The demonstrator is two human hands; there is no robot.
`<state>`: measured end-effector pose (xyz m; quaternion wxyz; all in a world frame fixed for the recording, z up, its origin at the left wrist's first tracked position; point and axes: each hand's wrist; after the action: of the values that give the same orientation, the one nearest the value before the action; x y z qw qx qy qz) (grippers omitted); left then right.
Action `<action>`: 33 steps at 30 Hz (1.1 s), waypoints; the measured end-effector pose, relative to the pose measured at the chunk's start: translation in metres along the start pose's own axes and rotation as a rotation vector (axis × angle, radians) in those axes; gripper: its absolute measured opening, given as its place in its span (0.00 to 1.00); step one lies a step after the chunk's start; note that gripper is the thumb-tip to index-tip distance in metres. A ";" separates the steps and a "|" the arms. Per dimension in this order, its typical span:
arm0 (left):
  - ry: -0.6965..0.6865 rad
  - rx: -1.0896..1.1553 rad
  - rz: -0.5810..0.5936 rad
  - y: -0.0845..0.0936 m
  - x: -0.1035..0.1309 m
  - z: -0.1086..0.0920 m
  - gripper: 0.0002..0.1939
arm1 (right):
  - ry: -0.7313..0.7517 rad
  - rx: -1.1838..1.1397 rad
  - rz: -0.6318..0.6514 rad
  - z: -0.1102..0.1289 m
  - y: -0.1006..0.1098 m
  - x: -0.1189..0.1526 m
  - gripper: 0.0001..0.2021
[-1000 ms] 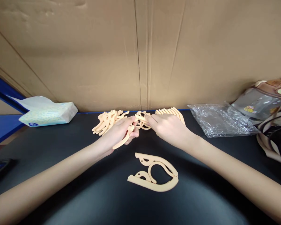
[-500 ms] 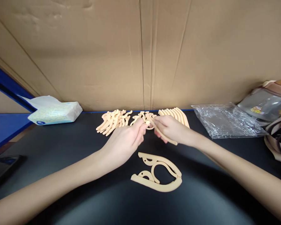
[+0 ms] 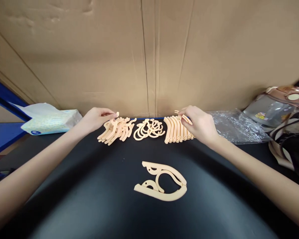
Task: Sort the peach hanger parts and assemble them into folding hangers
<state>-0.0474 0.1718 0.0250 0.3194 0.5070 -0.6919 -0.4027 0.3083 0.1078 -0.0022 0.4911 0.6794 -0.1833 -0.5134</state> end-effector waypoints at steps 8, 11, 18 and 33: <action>-0.026 -0.223 -0.171 -0.014 0.012 -0.014 0.13 | 0.341 0.362 0.095 0.009 -0.020 0.014 0.06; -0.252 -0.240 -0.055 -0.019 0.033 -0.042 0.13 | 0.299 0.312 0.140 0.010 -0.020 0.016 0.07; -0.694 -0.182 0.618 -0.047 0.093 -0.089 0.37 | 0.177 0.154 0.330 0.006 -0.016 0.015 0.11; -0.498 0.096 0.608 -0.077 0.075 -0.075 0.04 | 0.082 -0.304 0.705 0.096 0.014 0.033 0.12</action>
<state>0.0295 0.0701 -0.0045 0.2225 0.1801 -0.8849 -0.3674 0.2414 0.0301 -0.0063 0.7395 0.5141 -0.3078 -0.3068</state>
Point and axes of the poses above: each hand's wrist, its own x-axis away from the middle knuckle, its own y-axis out of the back of the hand, z = x × y, and after that the axes turned 13 degrees about z, right-handed
